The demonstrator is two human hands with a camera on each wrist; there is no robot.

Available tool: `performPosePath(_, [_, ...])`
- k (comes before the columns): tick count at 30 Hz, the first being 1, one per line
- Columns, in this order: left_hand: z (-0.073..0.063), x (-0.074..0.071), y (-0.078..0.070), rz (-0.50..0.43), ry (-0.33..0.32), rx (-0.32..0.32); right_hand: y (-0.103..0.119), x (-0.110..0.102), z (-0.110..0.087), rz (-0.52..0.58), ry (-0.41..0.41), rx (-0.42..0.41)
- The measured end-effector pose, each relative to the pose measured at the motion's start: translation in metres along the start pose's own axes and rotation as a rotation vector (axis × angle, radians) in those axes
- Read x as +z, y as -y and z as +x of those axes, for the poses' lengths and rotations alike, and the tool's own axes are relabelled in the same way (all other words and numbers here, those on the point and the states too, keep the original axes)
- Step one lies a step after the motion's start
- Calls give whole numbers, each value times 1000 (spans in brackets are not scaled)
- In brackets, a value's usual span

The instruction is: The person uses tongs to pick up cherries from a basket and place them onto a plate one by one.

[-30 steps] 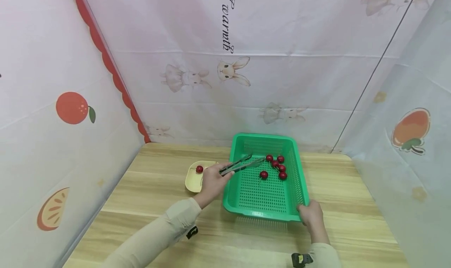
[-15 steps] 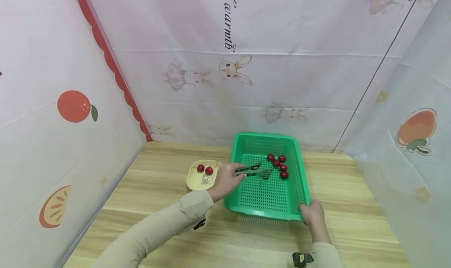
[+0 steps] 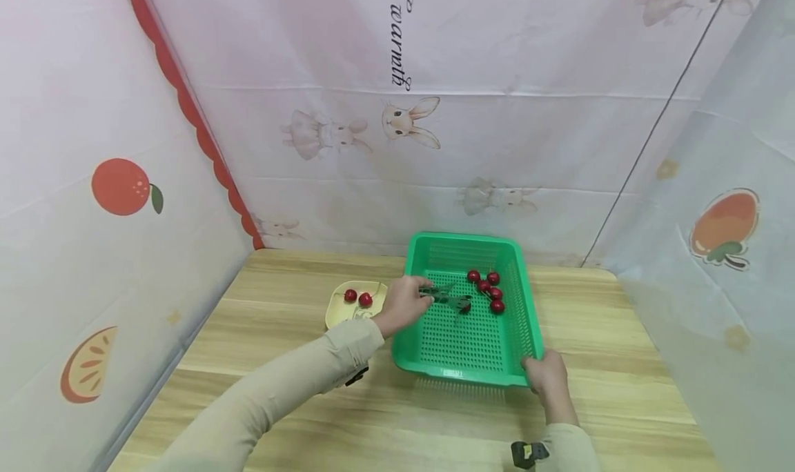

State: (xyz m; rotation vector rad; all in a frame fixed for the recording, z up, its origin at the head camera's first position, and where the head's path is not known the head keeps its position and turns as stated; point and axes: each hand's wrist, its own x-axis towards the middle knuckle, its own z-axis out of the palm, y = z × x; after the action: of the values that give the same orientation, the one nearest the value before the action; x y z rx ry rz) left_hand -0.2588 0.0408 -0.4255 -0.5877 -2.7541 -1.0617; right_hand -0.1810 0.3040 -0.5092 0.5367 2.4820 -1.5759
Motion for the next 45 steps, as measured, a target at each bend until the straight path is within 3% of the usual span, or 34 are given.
performPosePath(8, [11, 3, 5, -21, -18, -94, 1, 3, 1, 3, -3, -5])
performPosePath(19, [19, 19, 1, 0, -23, -68, 2, 2, 1, 10, -14, -15])
performPosePath(23, [20, 20, -3, 32, -25, -105, 1, 3, 2, 16, -15, -20])
performPosePath(32, [23, 23, -15, 61, 44, -163, 2, 1, 0, 4, -9, -15])
performPosePath(39, [27, 25, -19, 147, 25, -185, 2, 0, 0, 2, -5, -5])
performPosePath(45, [30, 27, -18, 158, 17, -182, 1, 0, -2, 3, -13, -7])
